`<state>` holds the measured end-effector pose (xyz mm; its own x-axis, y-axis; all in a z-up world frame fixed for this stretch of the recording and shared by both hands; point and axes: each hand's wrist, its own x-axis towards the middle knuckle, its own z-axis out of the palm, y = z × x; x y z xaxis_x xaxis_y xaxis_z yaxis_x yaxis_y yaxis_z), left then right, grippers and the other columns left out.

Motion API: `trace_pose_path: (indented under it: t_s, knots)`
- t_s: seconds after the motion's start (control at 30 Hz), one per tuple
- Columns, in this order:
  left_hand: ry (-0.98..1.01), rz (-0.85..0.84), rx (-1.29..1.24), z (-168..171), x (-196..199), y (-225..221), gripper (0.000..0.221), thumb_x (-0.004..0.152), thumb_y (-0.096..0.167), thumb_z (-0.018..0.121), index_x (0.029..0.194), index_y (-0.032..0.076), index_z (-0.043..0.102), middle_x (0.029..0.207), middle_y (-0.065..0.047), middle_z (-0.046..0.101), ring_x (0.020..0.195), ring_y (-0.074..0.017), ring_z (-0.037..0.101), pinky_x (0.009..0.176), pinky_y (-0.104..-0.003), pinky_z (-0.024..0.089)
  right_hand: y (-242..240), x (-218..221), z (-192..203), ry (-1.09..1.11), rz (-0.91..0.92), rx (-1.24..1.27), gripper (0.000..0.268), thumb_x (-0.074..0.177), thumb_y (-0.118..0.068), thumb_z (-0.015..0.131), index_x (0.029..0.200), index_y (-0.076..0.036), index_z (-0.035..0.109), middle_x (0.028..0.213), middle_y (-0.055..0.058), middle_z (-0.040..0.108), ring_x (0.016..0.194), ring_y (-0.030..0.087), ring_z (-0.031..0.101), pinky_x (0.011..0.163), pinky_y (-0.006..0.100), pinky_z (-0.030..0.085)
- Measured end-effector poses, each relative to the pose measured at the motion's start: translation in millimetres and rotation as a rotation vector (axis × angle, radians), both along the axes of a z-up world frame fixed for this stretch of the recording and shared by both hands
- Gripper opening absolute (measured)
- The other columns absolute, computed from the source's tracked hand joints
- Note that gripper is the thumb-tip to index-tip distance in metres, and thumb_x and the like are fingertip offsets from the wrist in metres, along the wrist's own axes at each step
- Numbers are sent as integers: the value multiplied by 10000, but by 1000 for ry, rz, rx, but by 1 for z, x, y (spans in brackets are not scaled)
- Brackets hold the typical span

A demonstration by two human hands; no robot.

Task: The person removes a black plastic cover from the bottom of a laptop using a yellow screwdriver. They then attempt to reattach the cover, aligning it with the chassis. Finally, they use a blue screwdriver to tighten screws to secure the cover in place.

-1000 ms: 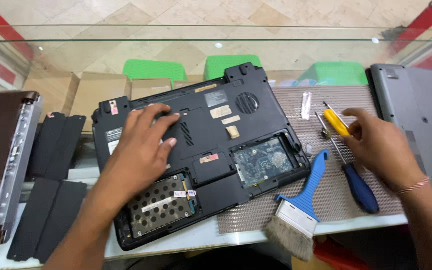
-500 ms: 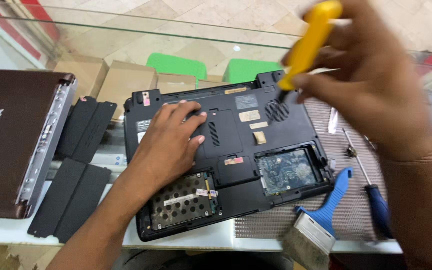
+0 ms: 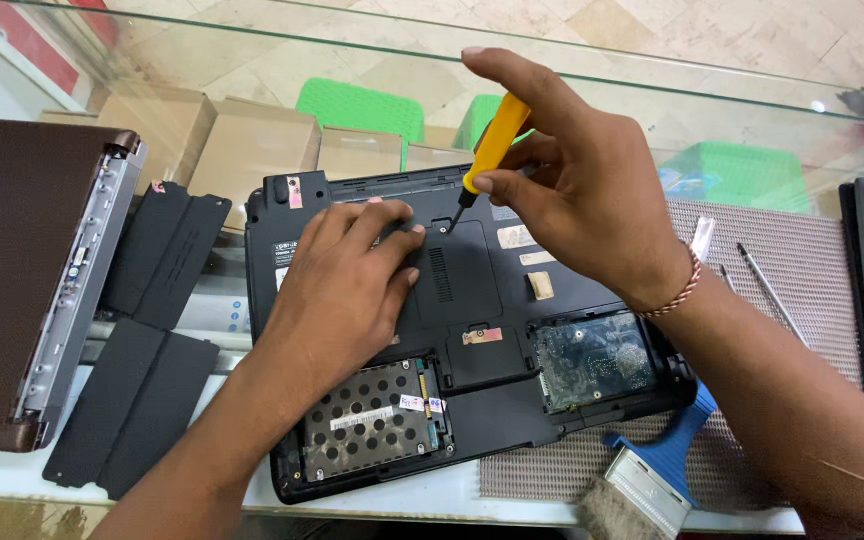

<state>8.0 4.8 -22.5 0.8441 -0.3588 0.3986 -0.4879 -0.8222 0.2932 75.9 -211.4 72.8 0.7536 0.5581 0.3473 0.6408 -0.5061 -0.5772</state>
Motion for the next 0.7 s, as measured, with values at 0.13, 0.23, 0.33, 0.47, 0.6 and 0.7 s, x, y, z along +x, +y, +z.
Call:
trace_pose_path:
  t_s: [0.13, 0.23, 0.33, 0.47, 0.6, 0.7]
  knots:
    - [23, -3, 2, 0, 0, 0, 350, 928, 188, 648, 1251, 57, 684, 1332, -116, 601, 1137, -341, 536, 986, -519, 434, -1, 0, -4, -56, 11, 2, 741, 944, 19, 796, 1529, -206, 401, 1136, 111, 730, 1040, 251, 825, 908, 325, 673]
    - [43, 6, 3, -2, 1, 0, 363, 936, 206, 644, 1268, 65, 680, 1355, -105, 583, 1151, -342, 525, 985, -526, 432, 1, 0, -6, -88, 9, -28, 742, 907, 30, 772, 1511, -215, 418, 1081, 74, 749, 962, 224, 826, 806, 308, 667]
    - [29, 10, 2, -3, 1, 0, 362, 926, 209, 653, 1260, 75, 681, 1354, -106, 595, 1165, -345, 533, 993, -534, 433, 1, 0, -7, -107, 21, -31, 735, 906, 38, 769, 1509, -202, 424, 1117, 95, 739, 971, 226, 819, 793, 312, 664]
    - [28, 9, 3, -3, 0, 0, 344, 930, 195, 652, 1250, 71, 680, 1351, -100, 595, 1149, -348, 532, 969, -530, 445, 3, 1, -9, -97, -4, -17, 731, 906, 20, 784, 1500, -207, 425, 1120, 78, 722, 924, 199, 814, 769, 294, 655]
    - [-3, 7, 0, -5, 1, 0, 347, 926, 199, 656, 1248, 73, 685, 1344, -107, 605, 1143, -349, 542, 955, -527, 447, 4, 2, -9, -132, -7, -42, 725, 916, -8, 813, 1497, -202, 426, 1077, 95, 746, 920, 216, 812, 781, 312, 656]
    - [6, -1, -8, -3, 0, 0, 353, 922, 201, 650, 1249, 72, 682, 1337, -102, 601, 1137, -351, 537, 962, -532, 436, 4, 0, -4, -99, 27, -43, 661, 910, 20, 768, 1456, -174, 451, 1027, 96, 717, 857, 197, 784, 787, 302, 648]
